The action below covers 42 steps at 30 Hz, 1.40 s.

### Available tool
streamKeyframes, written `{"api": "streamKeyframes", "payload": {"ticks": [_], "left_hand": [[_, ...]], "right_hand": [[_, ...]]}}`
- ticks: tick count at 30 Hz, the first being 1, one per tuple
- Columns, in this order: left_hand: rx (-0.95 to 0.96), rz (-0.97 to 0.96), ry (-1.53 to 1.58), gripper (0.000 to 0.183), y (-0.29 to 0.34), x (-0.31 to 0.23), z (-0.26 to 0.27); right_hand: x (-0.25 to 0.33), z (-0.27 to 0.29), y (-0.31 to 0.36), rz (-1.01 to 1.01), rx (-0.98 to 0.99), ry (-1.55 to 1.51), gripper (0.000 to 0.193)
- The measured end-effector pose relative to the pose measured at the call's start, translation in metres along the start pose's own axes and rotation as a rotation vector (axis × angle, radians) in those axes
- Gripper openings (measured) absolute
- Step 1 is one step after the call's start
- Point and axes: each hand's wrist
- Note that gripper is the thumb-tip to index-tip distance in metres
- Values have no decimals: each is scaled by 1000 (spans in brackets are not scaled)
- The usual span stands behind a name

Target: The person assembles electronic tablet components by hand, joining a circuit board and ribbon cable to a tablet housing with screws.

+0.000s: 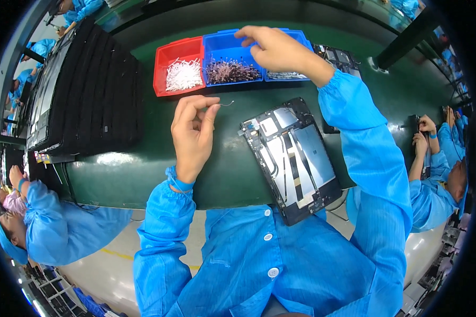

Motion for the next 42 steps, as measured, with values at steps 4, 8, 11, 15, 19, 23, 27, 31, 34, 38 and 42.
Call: {"api": "streamKeyframes", "payload": {"ticks": [4,8,11,15,19,23,27,31,34,38,42], "left_hand": [[40,122,185,10,11,-15,4],[116,181,332,10,25,-27,-4],[112,244,328,10,35,-35,-10],[61,441,366,11,58,-28,-8],[179,518,430,11,88,-42,-16],[131,412,385,10,104,-48,-40],[115,406,267,9,94,-41,-33],[189,403,199,10,86,-36,-17],[209,444,270,10,79,-39,-12],[218,435,279,10,84,-38,-16],[197,421,245,11,86,-37,-16]], "right_hand": [[35,21,32,-6,-54,-226,33],[84,33,96,-141,291,-512,36],[82,20,132,-145,107,-352,35],[71,28,187,-363,-177,251,34],[70,23,236,-476,-56,302,32],[79,7,243,-589,-177,-41,29],[97,-11,249,-591,-207,-188,31],[88,-3,247,-505,-82,-102,31],[76,9,207,-502,-266,-6,34],[37,-5,173,-251,-174,-61,28],[42,-9,169,-267,-39,-38,24]]}}
Point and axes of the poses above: each hand's wrist, its own y-axis away from the middle knuckle, its own z-axis out of the back of the hand, x = y × z, and after that the axes turned 1 degree about y, right-handed
